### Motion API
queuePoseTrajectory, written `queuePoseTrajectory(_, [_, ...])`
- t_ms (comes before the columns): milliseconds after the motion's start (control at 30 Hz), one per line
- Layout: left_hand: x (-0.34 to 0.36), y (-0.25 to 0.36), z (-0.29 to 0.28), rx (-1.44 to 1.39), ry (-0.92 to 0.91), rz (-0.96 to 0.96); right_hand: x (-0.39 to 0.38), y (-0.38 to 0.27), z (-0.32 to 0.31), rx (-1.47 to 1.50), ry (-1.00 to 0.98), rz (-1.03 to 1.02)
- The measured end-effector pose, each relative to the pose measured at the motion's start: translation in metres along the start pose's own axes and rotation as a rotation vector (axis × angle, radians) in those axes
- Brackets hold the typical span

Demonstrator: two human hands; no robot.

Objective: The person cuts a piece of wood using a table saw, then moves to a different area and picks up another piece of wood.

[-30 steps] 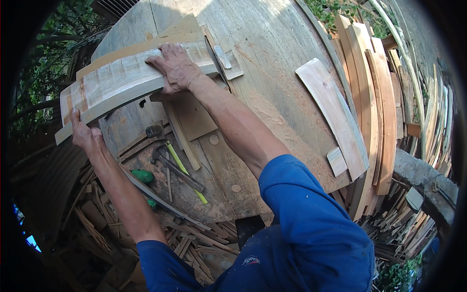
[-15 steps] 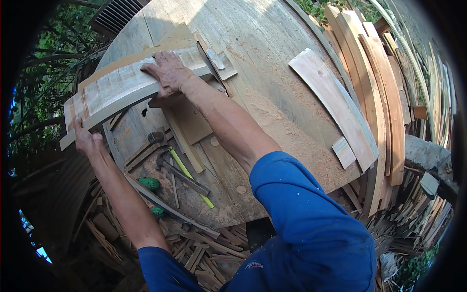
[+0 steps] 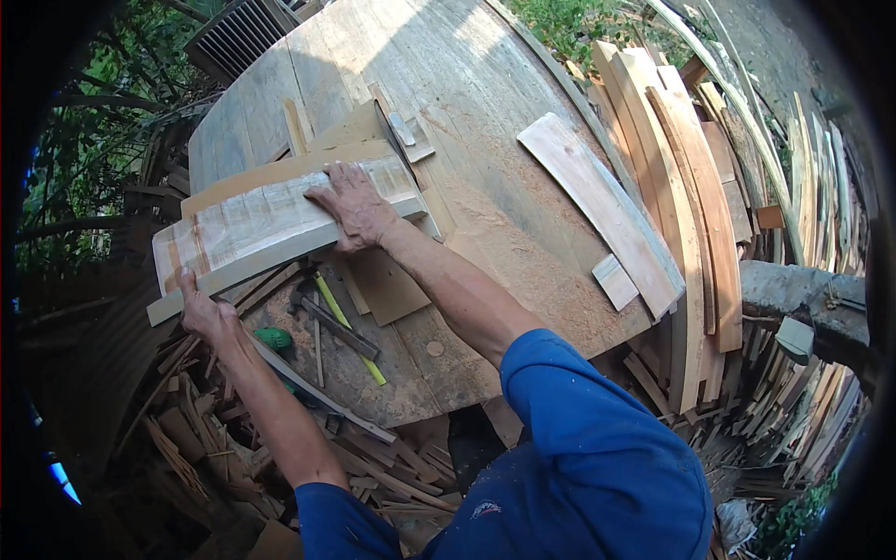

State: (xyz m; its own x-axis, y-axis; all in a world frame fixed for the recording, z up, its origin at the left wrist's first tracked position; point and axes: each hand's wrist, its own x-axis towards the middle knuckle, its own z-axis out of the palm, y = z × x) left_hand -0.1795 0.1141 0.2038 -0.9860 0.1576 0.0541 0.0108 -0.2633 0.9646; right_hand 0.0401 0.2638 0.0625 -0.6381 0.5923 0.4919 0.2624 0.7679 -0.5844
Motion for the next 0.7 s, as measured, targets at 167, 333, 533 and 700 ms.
queuePoseTrajectory(167, [-0.047, -0.003, -0.038, -0.051, -0.008, -0.026, -0.050, -0.020, -0.021, 0.030, -0.018, 0.025])
queuePoseTrajectory(333, [-0.075, 0.018, -0.042, 0.005, -0.005, -0.089, -0.071, -0.032, -0.038, 0.060, -0.062, 0.055])
queuePoseTrajectory(533, [-0.065, 0.036, -0.013, 0.039, 0.025, -0.065, -0.049, -0.027, -0.061, 0.109, -0.240, 0.070])
queuePoseTrajectory(700, [-0.049, 0.020, 0.032, 0.000, 0.084, -0.184, 0.002, 0.009, -0.073, 0.396, -0.308, 0.306])
